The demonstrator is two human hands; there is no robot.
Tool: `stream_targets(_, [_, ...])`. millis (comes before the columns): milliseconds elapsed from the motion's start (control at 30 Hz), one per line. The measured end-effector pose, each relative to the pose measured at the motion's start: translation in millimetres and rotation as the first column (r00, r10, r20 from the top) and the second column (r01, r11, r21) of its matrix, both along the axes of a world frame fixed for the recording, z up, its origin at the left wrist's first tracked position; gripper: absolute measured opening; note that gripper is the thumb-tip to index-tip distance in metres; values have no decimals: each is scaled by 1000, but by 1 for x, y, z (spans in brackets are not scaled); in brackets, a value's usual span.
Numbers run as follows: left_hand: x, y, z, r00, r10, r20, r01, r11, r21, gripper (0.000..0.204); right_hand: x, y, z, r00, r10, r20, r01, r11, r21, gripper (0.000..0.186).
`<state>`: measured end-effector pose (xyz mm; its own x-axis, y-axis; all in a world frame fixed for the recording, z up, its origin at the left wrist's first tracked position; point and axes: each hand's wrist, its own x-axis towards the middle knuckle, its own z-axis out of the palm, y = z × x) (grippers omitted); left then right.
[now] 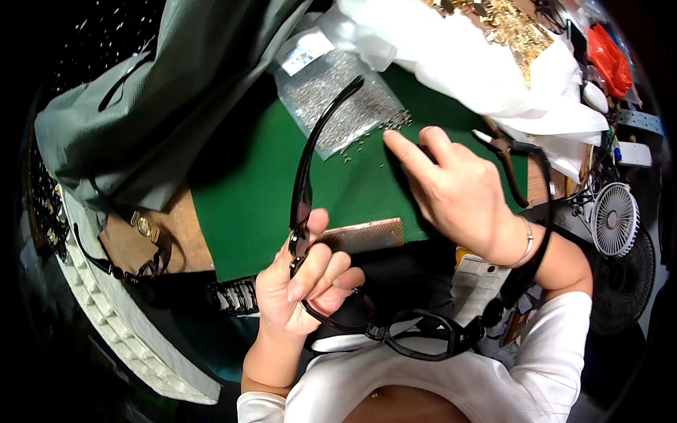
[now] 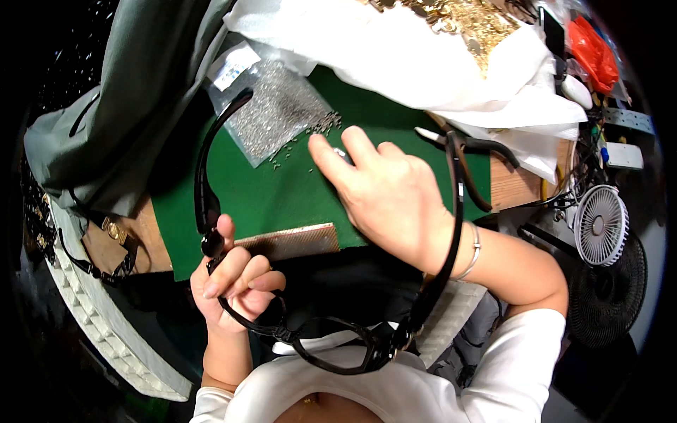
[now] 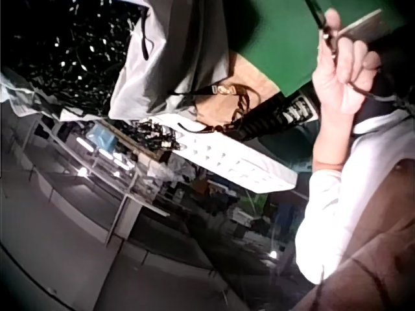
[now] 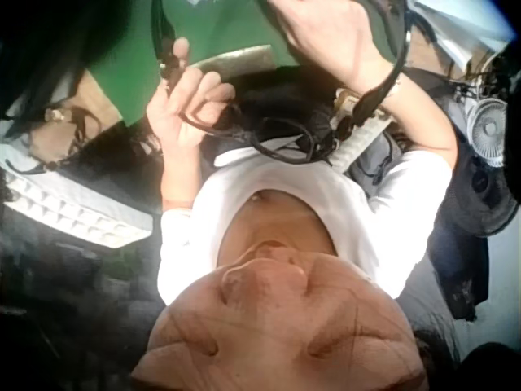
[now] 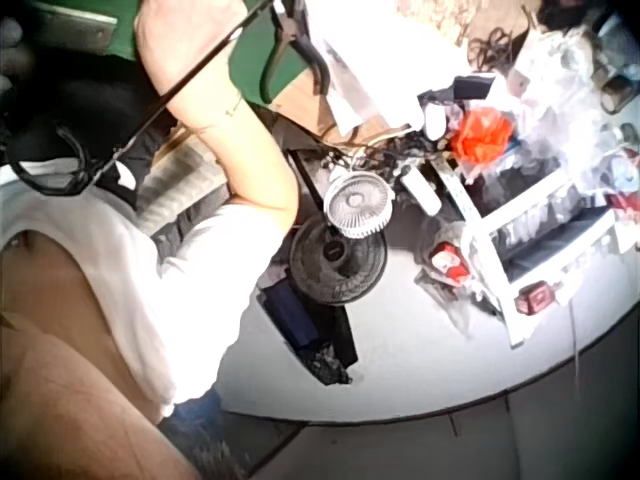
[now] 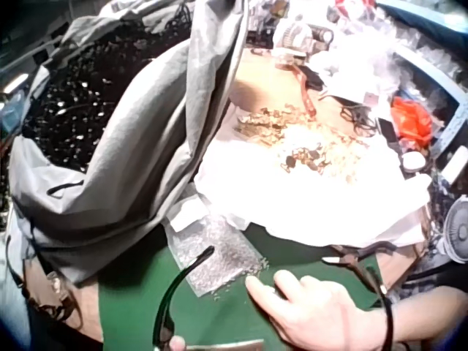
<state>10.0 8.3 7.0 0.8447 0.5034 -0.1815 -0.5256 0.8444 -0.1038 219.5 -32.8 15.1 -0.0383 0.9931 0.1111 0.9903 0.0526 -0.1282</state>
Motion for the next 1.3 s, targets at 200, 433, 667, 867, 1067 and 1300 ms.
stream_targets(200, [-8,-4,-9,998,11,68,-10,1000,-18,40,1,7,6,987,137,79,-133,989,-61,34])
stream_targets(433, [-12,-10,-2,995,-71,-68,71,997,0,38,-17,8,70,-180,-824,-537,-629,516,-582,21])
stream_targets(667, [-8,-17,6,985,-69,-157,48,990,-134,36,-29,11,58,-60,-754,-654,-685,508,-522,25])
stream_targets(867, [-9,-18,5,982,-89,-170,69,991,-118,37,-30,8,57,-113,-770,-628,-651,535,-539,22])
stream_targets(1067, [-10,-19,0,984,-76,-160,66,995,-71,38,-32,5,54,-154,-821,-549,-656,501,-565,30])
stream_targets(1300, [-8,-17,-3,981,-90,-172,82,995,-55,39,-33,1,48,-237,-812,-533,-631,546,-551,33])
